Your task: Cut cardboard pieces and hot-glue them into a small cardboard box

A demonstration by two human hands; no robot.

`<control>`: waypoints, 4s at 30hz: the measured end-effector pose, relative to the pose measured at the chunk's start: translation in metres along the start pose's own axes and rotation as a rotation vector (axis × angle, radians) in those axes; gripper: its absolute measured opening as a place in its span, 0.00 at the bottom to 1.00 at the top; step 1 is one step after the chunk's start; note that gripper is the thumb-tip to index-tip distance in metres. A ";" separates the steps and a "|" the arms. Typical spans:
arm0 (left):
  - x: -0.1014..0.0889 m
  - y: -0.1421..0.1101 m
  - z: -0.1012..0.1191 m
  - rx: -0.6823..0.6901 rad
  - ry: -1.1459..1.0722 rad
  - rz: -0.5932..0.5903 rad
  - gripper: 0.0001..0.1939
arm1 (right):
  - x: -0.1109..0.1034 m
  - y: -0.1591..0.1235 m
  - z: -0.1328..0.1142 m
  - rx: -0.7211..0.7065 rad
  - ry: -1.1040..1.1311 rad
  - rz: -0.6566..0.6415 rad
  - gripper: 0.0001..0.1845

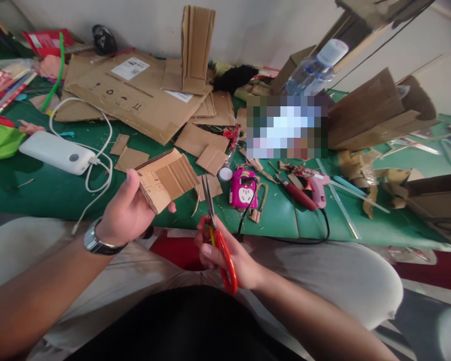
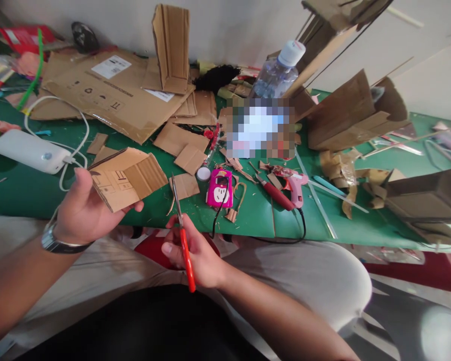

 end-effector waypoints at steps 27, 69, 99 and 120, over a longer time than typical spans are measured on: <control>-0.009 0.000 -0.013 -0.048 0.091 -0.026 0.30 | -0.006 -0.002 0.001 0.082 -0.073 0.060 0.32; -0.012 0.004 -0.012 -0.071 0.183 -0.048 0.26 | 0.001 0.004 0.006 0.128 -0.071 0.132 0.37; -0.014 0.005 -0.002 -0.170 0.160 -0.088 0.34 | 0.003 0.000 -0.006 0.107 -0.351 0.139 0.34; -0.013 0.006 0.002 -0.163 0.237 -0.178 0.28 | 0.003 0.000 -0.003 0.049 -0.456 0.139 0.35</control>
Point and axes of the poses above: each hand's wrist, its own y-axis towards the middle knuckle, its own x-axis out of the palm, z = x × y, the point moved 1 cm from there along y, towards the middle knuckle, and after that the axes turned 8 degrees about y, right-handed, at the moved point
